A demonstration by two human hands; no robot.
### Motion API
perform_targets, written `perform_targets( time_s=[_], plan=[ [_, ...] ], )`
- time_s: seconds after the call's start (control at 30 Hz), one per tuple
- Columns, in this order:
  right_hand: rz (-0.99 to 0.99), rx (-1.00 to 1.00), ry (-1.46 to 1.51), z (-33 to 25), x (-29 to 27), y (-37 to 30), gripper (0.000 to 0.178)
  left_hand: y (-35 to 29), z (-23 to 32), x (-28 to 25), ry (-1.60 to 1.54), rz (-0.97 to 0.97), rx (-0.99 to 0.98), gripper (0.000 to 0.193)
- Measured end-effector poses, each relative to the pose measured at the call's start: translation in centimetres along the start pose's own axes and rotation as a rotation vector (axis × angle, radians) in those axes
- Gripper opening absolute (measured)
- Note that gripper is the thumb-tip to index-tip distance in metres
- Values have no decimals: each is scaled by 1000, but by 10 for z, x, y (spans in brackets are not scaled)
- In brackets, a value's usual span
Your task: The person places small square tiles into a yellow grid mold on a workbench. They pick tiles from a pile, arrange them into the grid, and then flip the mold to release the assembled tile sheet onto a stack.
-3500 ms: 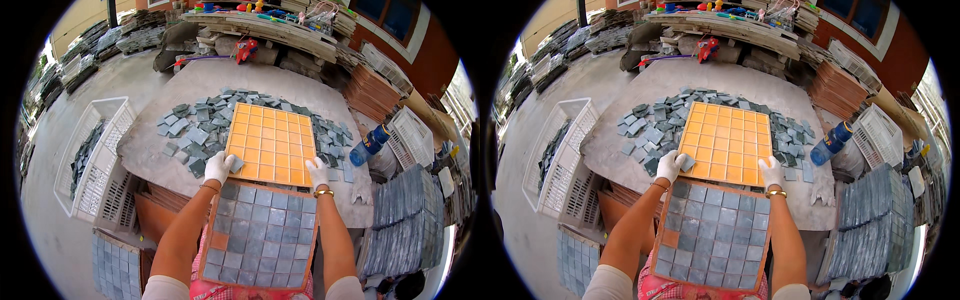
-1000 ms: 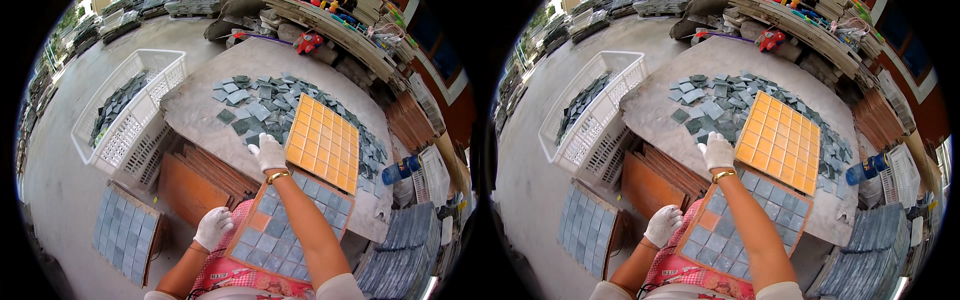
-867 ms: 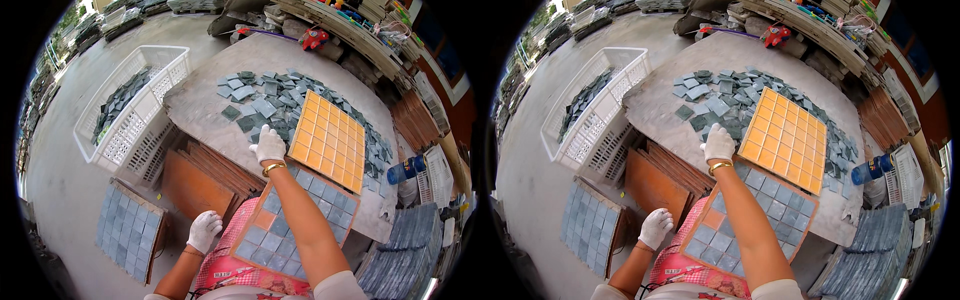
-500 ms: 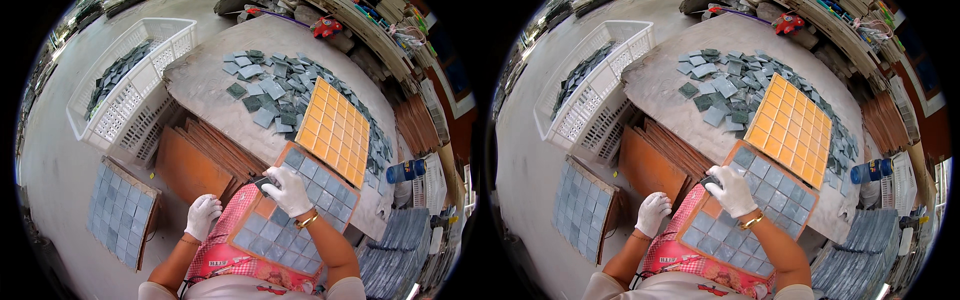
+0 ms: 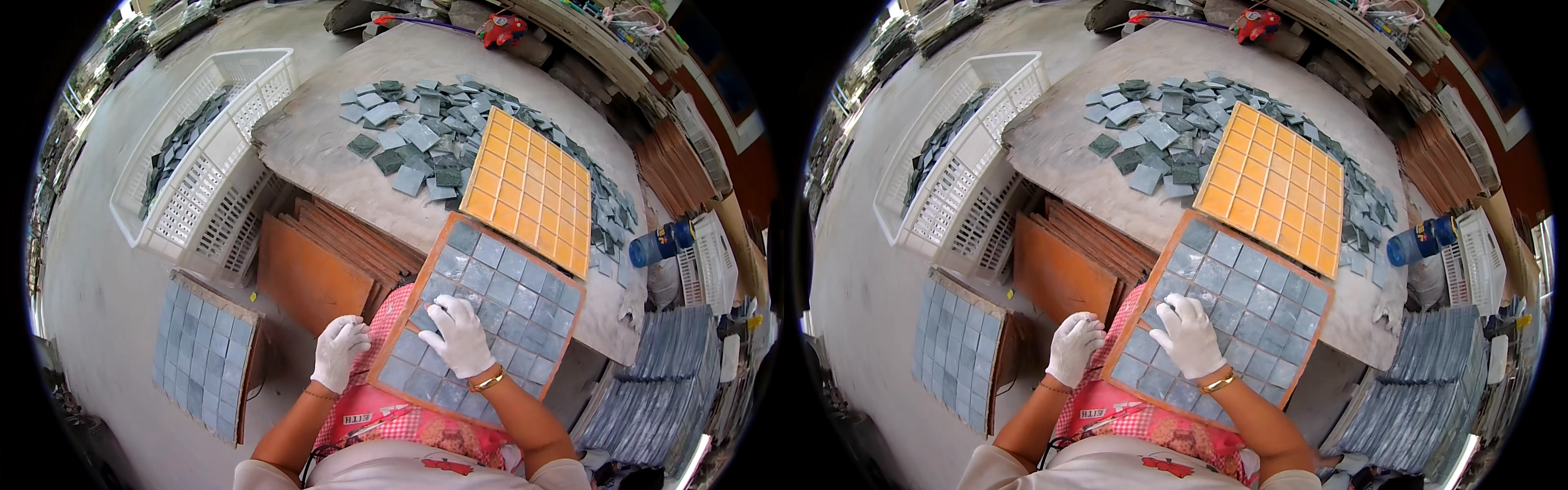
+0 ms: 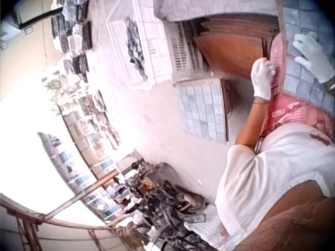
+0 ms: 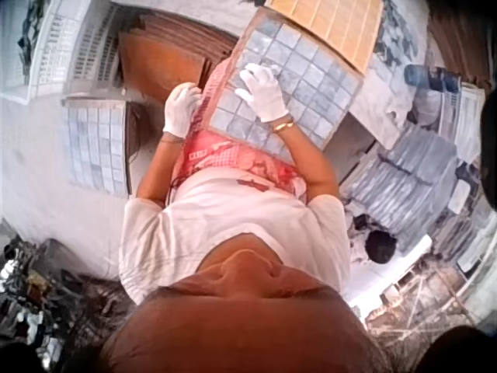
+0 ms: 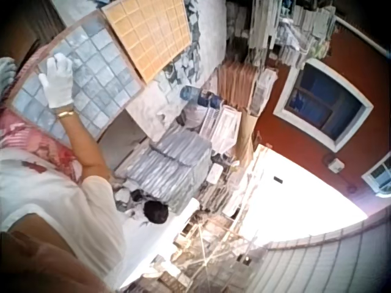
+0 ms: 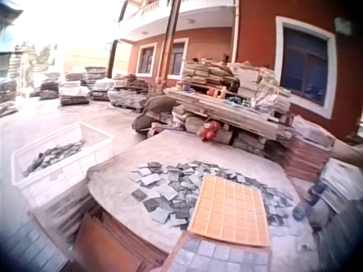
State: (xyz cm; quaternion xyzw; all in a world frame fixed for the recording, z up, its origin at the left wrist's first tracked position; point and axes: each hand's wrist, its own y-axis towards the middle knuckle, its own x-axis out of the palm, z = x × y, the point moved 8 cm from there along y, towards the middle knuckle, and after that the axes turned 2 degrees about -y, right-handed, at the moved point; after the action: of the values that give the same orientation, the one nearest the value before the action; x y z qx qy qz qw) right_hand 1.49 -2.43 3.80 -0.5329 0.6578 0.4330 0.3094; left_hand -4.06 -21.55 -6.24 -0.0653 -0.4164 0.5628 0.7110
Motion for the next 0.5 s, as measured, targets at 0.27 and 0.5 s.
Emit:
perform_targets(
  time_s=[0.27, 0.5],
  plan=[
    [4, -183, 106, -2, -4, 3, 29, -7, 5, 27, 203, -71, 92, 18],
    [57, -40, 154, 30, -41, -6, 33, -41, 22, 110, 1653, -405, 1045, 58]
  ],
)
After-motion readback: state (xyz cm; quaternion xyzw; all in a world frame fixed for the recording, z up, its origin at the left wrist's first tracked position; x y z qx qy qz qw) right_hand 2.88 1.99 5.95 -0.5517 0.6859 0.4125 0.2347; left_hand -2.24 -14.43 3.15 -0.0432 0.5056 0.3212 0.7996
